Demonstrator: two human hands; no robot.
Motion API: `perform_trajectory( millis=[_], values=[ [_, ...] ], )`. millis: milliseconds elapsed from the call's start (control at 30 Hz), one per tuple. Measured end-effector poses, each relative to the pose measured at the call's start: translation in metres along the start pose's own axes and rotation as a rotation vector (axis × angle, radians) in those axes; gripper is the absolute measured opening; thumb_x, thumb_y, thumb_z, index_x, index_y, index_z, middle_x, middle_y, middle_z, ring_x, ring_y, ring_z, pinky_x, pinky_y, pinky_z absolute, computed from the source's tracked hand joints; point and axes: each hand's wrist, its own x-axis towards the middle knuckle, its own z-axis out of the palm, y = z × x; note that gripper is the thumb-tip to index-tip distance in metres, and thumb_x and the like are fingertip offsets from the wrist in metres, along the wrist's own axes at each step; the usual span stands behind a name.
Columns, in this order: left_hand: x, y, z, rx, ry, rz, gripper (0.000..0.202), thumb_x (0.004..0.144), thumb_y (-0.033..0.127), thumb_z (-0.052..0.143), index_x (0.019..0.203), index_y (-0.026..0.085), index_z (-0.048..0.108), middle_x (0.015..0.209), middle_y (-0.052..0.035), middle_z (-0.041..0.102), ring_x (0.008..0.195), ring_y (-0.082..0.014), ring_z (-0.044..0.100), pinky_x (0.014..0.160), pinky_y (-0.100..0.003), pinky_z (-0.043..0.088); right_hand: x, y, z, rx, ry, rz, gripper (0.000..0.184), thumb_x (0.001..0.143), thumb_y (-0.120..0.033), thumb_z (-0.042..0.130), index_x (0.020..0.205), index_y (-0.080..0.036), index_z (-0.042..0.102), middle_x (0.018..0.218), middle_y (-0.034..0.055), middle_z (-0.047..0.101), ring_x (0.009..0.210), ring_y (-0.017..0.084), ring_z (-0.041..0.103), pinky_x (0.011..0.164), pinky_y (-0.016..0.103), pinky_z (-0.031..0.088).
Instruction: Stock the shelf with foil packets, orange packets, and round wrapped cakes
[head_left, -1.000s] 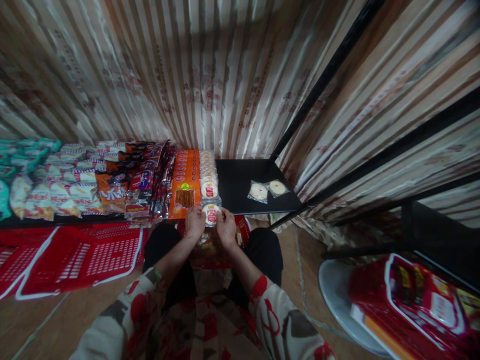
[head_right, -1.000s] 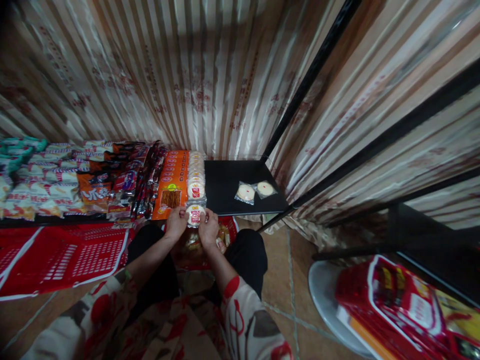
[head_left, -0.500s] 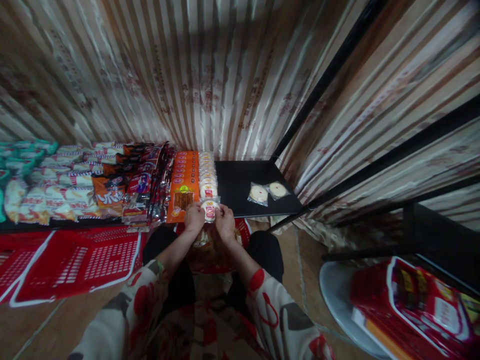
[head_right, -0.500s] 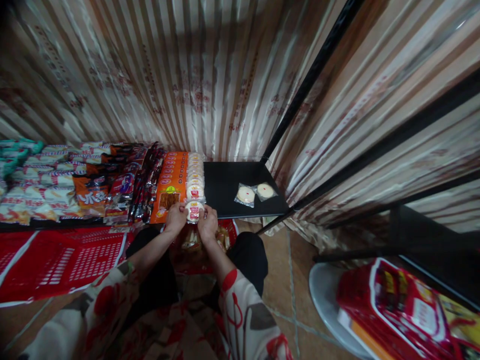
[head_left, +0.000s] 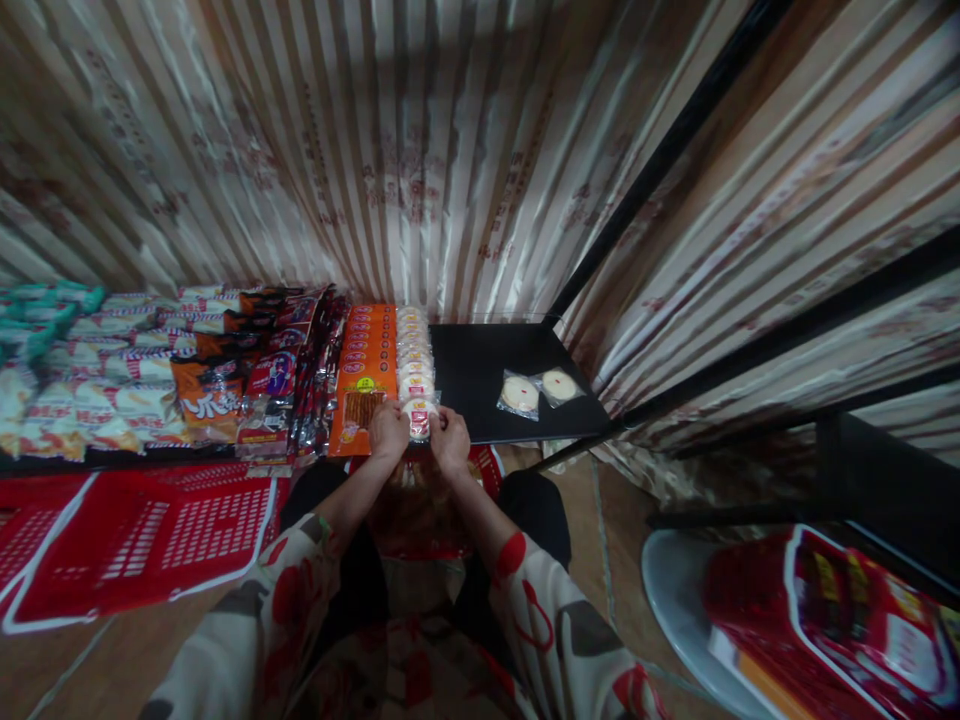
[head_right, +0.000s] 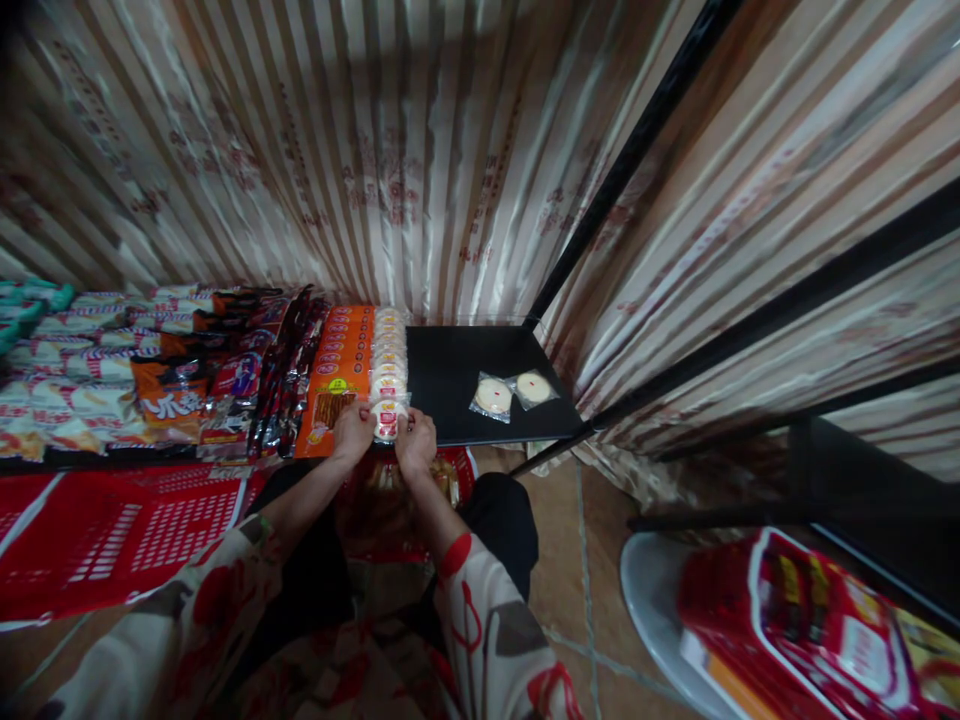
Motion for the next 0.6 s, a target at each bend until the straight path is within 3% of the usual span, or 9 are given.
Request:
perform_trajectory(
  millis=[333,600],
  values=[
    [0.0093,-0.0045,0.0071,0.018,-0.011,0.018,0.026,0.078,0.026,0.057,0.101,0.015,0.061,0.095,-0.008,0.064,0.093,-0.0185,0.06,0.081,-0.027,0.045,0.008,-0.0025,0.0023,-0.033,-0.017,0.0,0.024,0.081,-0.029,0.053,0.096,-0.016,0.065,0.085,0.0061,0.062,0.075,0.016,0.057,0.072,0.026,0.043],
    [0.0079,0.005,0.0016,0.087,-0.035,0.034,0.025,0.08,0.024,0.055,0.102,0.014,0.061,0.103,-0.0125,0.062,0.093,-0.0209,0.061,0.082,-0.029,0.045,0.0105,0.0016,0.007,-0.061,0.004,-0.031,0.023,0.078,-0.03,0.056,0.095,-0.017,0.065,0.084,0.0063,0.061,0.077,0.017,0.055,0.074,0.027,0.042]
  ],
)
